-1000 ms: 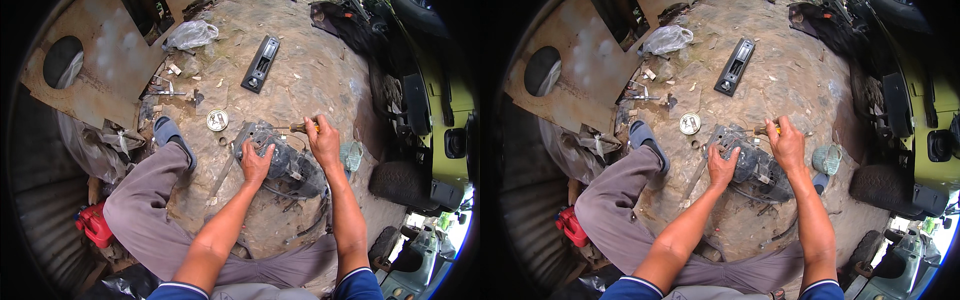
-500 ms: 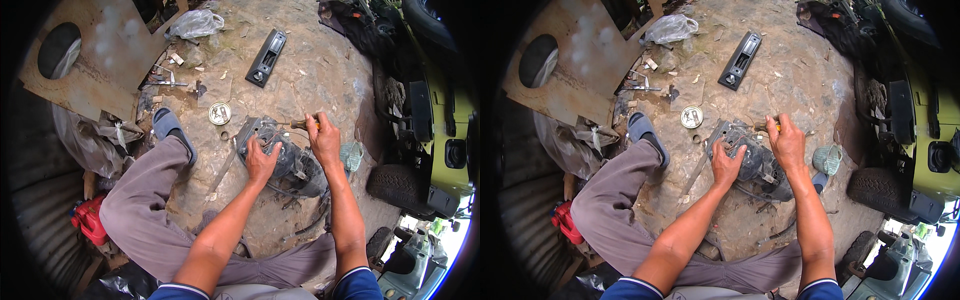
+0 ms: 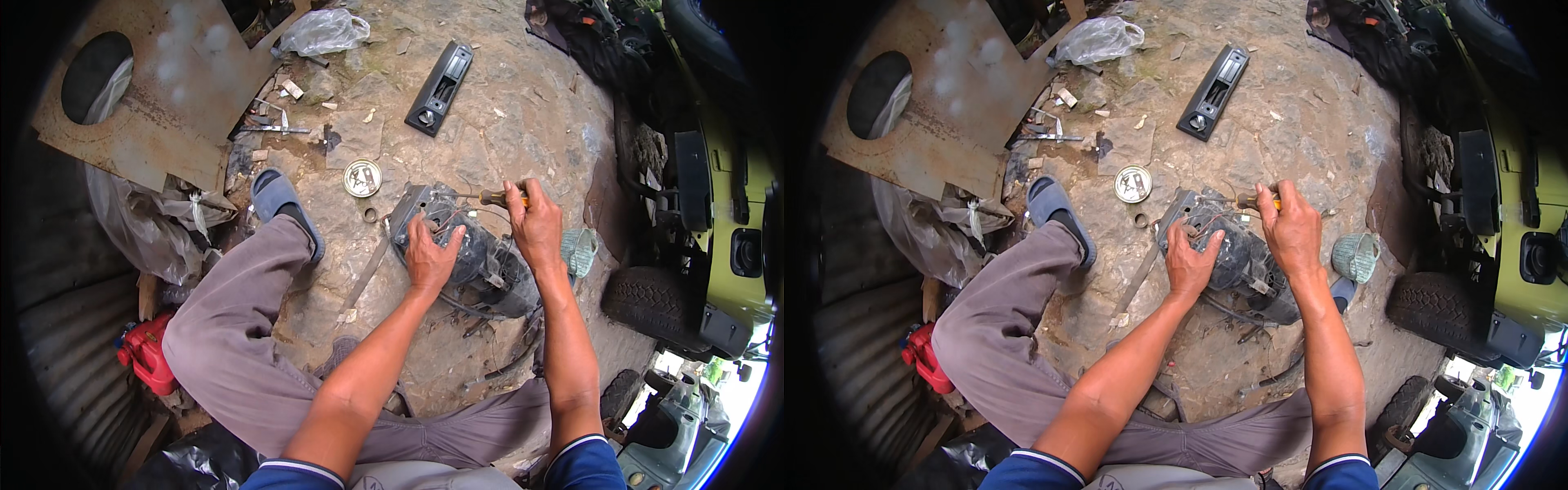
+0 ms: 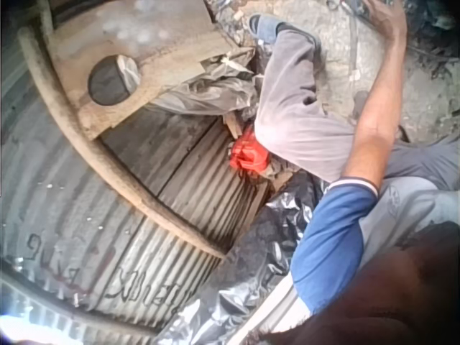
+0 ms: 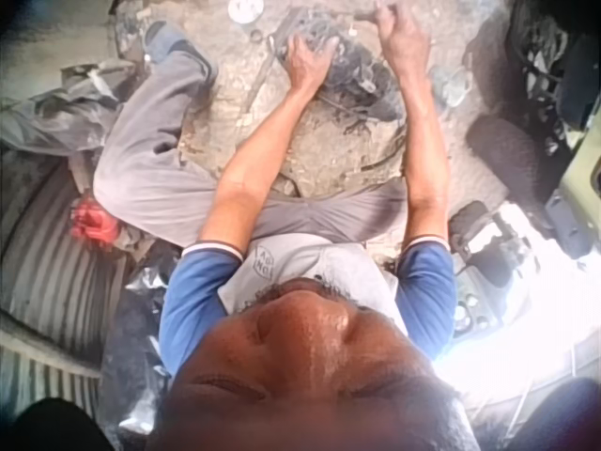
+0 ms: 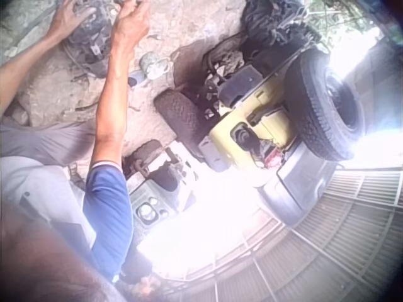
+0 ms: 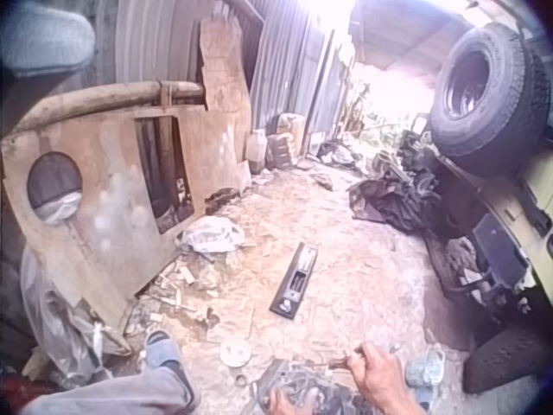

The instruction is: The person works on an automotive blower motor housing by hand and using a screwdriver to remove and replace internal components.

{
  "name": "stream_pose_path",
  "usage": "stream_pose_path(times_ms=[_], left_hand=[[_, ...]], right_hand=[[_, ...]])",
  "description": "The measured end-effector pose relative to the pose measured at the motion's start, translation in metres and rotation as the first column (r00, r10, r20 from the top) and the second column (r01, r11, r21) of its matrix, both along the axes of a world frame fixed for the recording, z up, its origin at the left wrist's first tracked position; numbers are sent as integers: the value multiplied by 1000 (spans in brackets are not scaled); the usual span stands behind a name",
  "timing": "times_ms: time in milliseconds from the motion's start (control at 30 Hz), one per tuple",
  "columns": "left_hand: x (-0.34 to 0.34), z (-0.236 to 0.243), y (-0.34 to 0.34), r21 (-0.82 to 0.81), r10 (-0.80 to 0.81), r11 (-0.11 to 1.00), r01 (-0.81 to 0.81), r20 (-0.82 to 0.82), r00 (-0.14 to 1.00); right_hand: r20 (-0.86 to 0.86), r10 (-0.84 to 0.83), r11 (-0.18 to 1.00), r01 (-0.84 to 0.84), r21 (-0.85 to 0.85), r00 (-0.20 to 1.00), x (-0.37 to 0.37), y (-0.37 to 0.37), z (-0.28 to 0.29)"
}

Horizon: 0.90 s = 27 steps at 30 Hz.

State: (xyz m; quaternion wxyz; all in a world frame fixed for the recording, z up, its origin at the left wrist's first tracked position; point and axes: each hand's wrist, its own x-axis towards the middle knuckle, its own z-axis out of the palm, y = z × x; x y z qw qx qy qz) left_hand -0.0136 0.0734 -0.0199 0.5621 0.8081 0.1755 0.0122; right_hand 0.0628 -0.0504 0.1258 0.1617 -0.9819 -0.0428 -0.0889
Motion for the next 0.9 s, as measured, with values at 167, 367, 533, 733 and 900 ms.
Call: stream_pose_path(times_ms=[167, 367, 533, 733, 900], left_hand=[[0, 0, 0, 1, -3, 1000, 4, -2, 1000], [1, 0, 1, 15, 4, 1000, -4, 14, 1000], [0, 1, 1, 19, 2, 1000, -3, 13, 1000], [0, 0, 1, 3, 2, 1000, -2, 11, 1000], [0, -1, 1, -8, 8, 1000, -8, 16, 1000]], right_hand=[[12, 15, 1000, -15, 3, 1000, 0, 1, 0], [8, 9, 1000, -9, -8, 1000, 0, 1, -4], [4, 1, 1000, -1, -29, 1000, -1, 0, -2], [-13, 41, 999, -41, -15, 999, -1, 2, 0], [-35, 196, 979, -197, -51, 980, 0, 9, 9]])
